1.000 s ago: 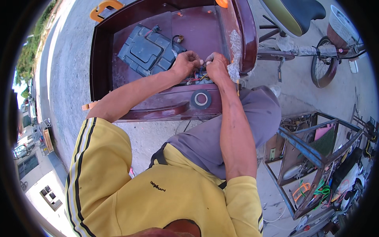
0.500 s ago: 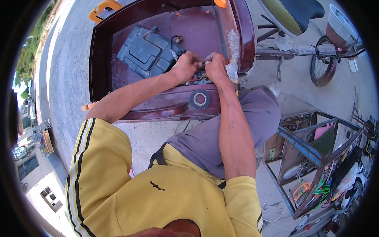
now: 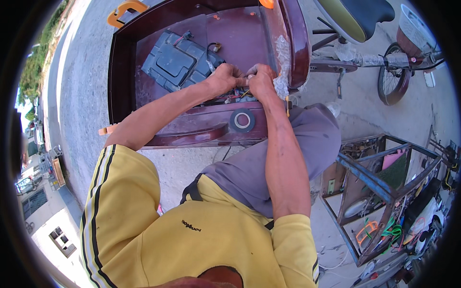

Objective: The person works on the wiring inside the storage compartment of a motorized tricycle. They use electrical tape to insulate wire connections and a wire stripper to prepare the wires. The task involves careful manipulation of small components within a confined space.

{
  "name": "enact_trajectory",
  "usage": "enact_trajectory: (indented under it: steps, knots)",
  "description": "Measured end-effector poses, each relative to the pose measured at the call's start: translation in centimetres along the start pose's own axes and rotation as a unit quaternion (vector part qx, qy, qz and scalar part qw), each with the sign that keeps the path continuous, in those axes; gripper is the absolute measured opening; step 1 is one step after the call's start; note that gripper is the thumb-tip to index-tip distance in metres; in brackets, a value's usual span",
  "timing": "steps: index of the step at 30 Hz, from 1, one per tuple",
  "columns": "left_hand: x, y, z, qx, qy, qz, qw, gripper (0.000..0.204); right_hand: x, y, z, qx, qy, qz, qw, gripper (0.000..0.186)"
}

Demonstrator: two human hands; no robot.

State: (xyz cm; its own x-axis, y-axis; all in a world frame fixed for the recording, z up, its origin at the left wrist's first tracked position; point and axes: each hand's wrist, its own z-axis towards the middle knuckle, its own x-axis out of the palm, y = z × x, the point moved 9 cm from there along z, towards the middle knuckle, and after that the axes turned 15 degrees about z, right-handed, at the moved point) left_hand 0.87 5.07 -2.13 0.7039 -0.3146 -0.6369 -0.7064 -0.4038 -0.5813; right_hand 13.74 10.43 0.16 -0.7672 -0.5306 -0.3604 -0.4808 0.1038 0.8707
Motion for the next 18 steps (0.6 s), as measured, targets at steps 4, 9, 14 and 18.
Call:
enact_trajectory:
  steps: [4, 9, 14, 18]
  knots:
    - [0.4, 1.0, -0.5, -0.066, 0.038, -0.212, 0.974, 0.022, 0.0, 0.1, -0.1, -0.004, 0.0, 0.017, 1.0, 0.017]
    - [2.1, 2.8, 0.1, -0.133, 0.112, -0.34, 0.924, 0.015, -0.3, 0.0, 0.3, -0.032, -0.026, 0.035, 0.999, 0.021]
    - [2.4, 2.9, 0.6, -0.118, 0.134, -0.277, 0.944, 0.016, -1.1, 0.7, 0.0, -0.043, -0.079, 0.067, 0.994, 0.026]
    - [1.7, 2.7, 0.1, -0.123, 0.133, -0.225, 0.957, 0.02, -1.3, 0.4, 0.2, -0.032, -0.078, 0.073, 0.994, 0.025]
